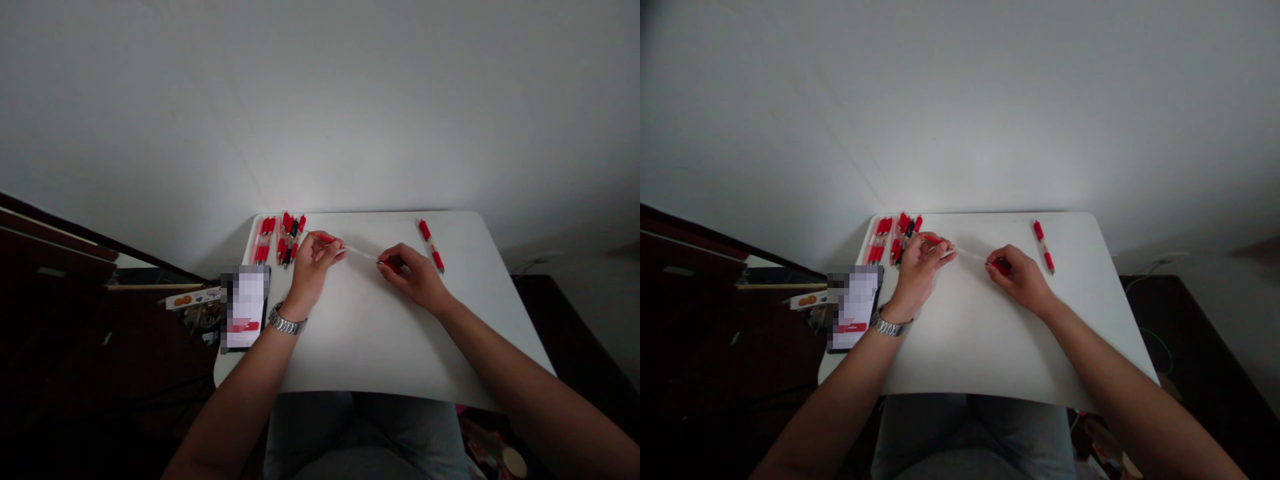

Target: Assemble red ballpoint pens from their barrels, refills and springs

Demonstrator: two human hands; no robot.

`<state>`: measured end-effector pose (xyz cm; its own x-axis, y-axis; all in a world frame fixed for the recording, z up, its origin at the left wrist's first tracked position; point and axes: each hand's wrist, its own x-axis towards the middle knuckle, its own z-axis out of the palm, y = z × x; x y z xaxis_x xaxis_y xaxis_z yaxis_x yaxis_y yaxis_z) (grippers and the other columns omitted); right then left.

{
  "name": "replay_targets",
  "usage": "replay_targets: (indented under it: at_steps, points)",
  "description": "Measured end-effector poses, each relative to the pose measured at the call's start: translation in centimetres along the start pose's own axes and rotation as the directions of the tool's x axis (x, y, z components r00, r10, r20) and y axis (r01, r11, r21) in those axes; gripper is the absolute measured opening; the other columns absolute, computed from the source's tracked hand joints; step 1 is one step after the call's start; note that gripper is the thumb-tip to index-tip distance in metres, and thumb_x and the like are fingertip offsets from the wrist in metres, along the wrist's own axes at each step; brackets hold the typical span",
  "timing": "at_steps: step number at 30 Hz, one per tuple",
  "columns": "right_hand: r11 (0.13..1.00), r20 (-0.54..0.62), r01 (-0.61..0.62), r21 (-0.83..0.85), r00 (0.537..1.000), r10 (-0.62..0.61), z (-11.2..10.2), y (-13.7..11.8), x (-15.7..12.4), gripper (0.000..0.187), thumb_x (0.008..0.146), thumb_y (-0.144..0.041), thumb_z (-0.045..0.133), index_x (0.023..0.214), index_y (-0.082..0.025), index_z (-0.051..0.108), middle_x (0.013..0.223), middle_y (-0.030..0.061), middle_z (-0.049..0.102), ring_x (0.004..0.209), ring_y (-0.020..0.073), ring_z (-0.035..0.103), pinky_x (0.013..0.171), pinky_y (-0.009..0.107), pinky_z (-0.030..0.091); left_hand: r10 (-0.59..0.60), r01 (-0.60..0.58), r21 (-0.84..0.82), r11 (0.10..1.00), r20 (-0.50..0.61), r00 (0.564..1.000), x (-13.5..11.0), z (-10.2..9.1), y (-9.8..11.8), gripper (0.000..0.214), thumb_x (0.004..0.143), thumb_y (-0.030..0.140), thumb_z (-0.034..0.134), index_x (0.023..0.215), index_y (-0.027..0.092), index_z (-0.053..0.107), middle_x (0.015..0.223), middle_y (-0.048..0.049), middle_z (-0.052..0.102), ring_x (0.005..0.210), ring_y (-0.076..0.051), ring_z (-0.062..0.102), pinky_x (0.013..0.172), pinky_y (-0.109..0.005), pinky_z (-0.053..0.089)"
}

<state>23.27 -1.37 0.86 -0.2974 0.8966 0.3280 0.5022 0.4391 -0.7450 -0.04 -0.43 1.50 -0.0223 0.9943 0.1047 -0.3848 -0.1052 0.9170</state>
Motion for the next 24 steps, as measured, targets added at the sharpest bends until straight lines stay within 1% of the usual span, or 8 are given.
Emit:
replay_targets:
  at_steps: [6, 13, 18, 24]
  points:
    - [1.000, -0.007, 0.007, -0.014, 1.000, -0.007, 0.00, 0.13, -0.05, 0.018, 0.097, -0.040, 0.062, 0.101, -0.022, 0.063, 0.082, 0.0037, 0.063, 0.069, 0.0165, 0.059, 0.063, 0.031, 0.049, -0.044, 0.044, 0.028, 0.999, 0.014, 0.999, -0.05, -0.01, 0.08, 0.025, 0.084, 0.036, 0.081, 0.096, 0.020, 0.066, 0.098, -0.0031, 0.070, 0.093, -0.014, 0.070, 0.085, -0.031, 0.063]
    - [1.000, -0.005, 0.011, -0.017, 1.000, -0.011, -0.01, 0.06, -0.04, 0.015, 0.096, -0.035, 0.063, 0.101, -0.021, 0.062, 0.082, 0.0036, 0.064, 0.070, 0.0166, 0.060, 0.065, 0.031, 0.050, -0.098, 0.097, 0.030, 0.995, 0.063, 0.993, -0.20, 0.08, 0.15, 0.026, 0.084, 0.037, 0.081, 0.100, 0.019, 0.070, 0.099, -0.0051, 0.072, 0.095, -0.016, 0.071, 0.085, -0.031, 0.063]
    - [1.000, -0.012, 0.005, -0.006, 1.000, -0.005, 0.00, -0.06, 0.04, 0.017, 0.097, -0.038, 0.062, 0.101, -0.022, 0.062, 0.083, 0.0041, 0.064, 0.070, 0.0167, 0.061, 0.064, 0.031, 0.050, -0.096, 0.093, 0.037, 0.995, 0.076, 0.992, -0.22, 0.05, 0.20, 0.024, 0.086, 0.036, 0.080, 0.102, 0.020, 0.072, 0.105, -0.0060, 0.071, 0.096, -0.016, 0.070, 0.085, -0.030, 0.063]
    - [1.000, -0.023, 0.016, 0.000, 1.000, -0.016, 0.00, 0.04, 0.00, 0.016, 0.098, -0.038, 0.061, 0.101, -0.022, 0.062, 0.082, 0.0039, 0.064, 0.070, 0.0166, 0.061, 0.063, 0.031, 0.050, -0.072, 0.072, 0.013, 0.997, 0.042, 0.997, -0.15, 0.09, 0.47, 0.023, 0.087, 0.038, 0.078, 0.101, 0.022, 0.069, 0.101, -0.0043, 0.069, 0.096, -0.017, 0.070, 0.082, -0.031, 0.063]
